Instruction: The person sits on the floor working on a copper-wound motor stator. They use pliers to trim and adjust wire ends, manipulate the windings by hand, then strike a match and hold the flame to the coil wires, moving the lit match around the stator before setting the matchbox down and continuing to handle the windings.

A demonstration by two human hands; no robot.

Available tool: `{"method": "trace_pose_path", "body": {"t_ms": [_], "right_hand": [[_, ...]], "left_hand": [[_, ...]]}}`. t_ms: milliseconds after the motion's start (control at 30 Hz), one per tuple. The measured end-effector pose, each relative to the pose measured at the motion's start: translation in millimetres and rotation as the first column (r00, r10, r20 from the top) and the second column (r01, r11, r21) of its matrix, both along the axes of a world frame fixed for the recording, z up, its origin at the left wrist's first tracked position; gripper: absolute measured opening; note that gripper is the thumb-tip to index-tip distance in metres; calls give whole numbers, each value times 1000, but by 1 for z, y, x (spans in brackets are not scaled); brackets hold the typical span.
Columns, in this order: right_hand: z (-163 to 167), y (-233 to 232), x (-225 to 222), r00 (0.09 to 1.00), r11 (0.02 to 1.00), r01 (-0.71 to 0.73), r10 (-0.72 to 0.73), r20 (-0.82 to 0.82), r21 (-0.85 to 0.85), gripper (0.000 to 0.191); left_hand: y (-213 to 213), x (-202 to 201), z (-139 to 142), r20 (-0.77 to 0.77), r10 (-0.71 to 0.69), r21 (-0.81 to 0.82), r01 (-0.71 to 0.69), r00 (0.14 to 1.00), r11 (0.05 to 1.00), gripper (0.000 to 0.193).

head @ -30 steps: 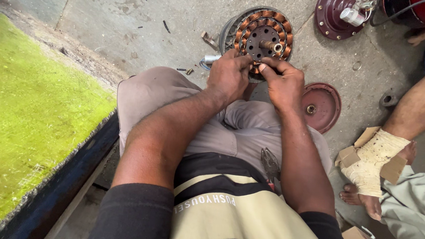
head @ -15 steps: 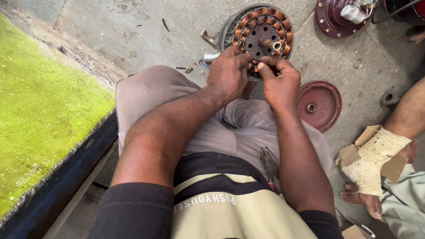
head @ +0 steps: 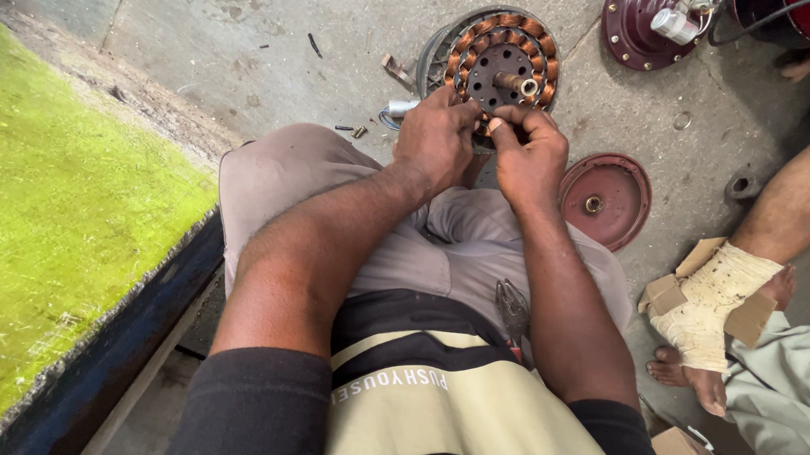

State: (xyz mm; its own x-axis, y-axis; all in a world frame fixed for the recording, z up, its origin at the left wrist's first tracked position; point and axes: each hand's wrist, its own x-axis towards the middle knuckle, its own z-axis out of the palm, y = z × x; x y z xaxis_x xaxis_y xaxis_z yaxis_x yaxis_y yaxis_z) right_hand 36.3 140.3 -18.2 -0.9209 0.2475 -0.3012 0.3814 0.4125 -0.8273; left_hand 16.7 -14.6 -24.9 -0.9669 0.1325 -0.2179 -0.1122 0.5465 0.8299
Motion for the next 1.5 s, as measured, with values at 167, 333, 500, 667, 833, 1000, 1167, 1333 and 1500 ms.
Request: {"method": "trace_pose_path", "body": {"t_ms": [167,333,500,667,833,1000,1167,1333,1500], "right_hand": [[2,0,0,998,999,9,-6,57,-49,12],[-1,-1,1,1000,999,9,-9,5,-35,12],[-1,0,1,1000,1000,4,-4,-1,-12,12],[2,0,0,1000,1000,-17,17,24,21,13],[5,2,0,999,998,-15,11,53,65,14],[4,4,0,997,998,-23,28,73,-65,18],[7,4,-2,996,993,5,5,85,-116,23],[15,2,-1,995,999,-53,53,79,-4,18],[14,-1,-2,992,997,-63,57,114,52,17]], "left_hand": [[0,-1,-3,-47,-19,3,19,999,1000,19],[0,-1,-2,-45,-14,13,14,999,1000,20],[0,-2,-1,-39,-19,5,20,999,1000,19],[0,-1,1,-13,-28,-6,28,1000,1000,19],[-1,2,3,-59,6,53,-3,998,999,22],[0,3,2,-5,-6,67,6,1000,998,18],[0,0,1,-27,-3,67,5,1000,998,17],[1,0,1,-8,1,82,0,1000,997,17],[1,-2,-1,-2,11,80,-10,1000,997,18]]}}
